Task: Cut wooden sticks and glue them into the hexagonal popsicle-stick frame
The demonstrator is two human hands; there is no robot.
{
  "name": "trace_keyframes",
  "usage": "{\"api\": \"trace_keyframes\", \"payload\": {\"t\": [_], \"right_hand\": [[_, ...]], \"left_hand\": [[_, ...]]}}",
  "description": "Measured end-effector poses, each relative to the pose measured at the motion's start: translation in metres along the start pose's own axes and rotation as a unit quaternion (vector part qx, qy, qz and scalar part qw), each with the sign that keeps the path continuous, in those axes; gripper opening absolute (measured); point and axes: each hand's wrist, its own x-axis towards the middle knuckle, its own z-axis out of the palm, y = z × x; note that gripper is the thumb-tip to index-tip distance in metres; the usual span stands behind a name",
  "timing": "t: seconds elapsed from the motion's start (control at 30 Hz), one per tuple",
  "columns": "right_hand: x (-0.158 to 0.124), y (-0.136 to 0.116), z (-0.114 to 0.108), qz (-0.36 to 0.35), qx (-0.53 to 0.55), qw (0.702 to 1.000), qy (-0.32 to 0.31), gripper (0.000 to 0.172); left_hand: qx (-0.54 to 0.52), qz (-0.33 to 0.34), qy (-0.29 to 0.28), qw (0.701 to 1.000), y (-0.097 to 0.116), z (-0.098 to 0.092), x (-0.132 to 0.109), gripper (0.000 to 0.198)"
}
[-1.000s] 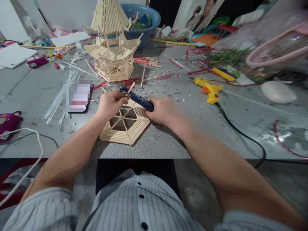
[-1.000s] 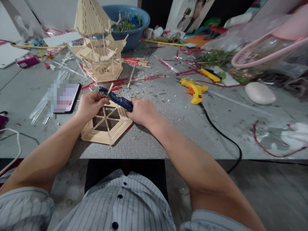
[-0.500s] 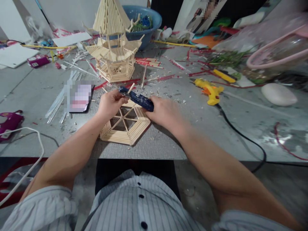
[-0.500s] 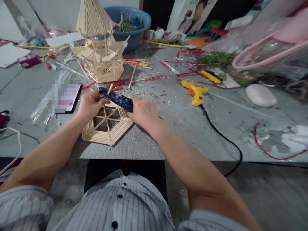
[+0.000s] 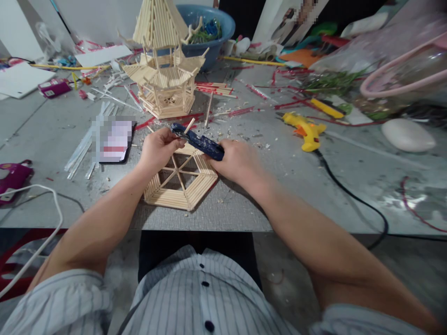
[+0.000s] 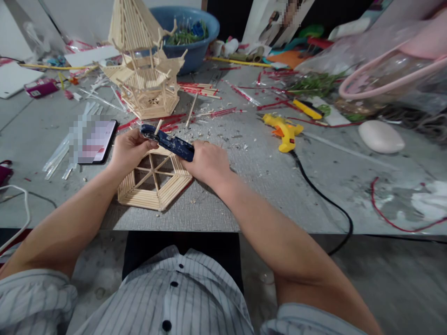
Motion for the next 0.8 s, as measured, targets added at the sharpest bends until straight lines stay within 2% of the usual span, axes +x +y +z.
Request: {"api": "trace_keyframes", "payload": {"t": [0.37,0.57,0.8], "right_hand": [[0.0025,0.0001,-0.0018,0.015,-0.048,0.998,-0.021,0.048],[0.0048,0.0039,-0.0019,0.008,-0.037,0.999,-0.027,0.048],[0.0075,0.0044,-0.0012,0.006,-0.036,0.999,-0.025,0.052]], "left_hand": [[0.094,0.034,0.010,0.995,-0.0012,-0.0016,-0.0003,0.014],[0.166,0.082,0.034,0.982,0.0011,-0.0029,-0.0010,0.014],[0.195,0.061,0.036,0.978,0.0009,-0.0030,-0.0017,0.017]]}}
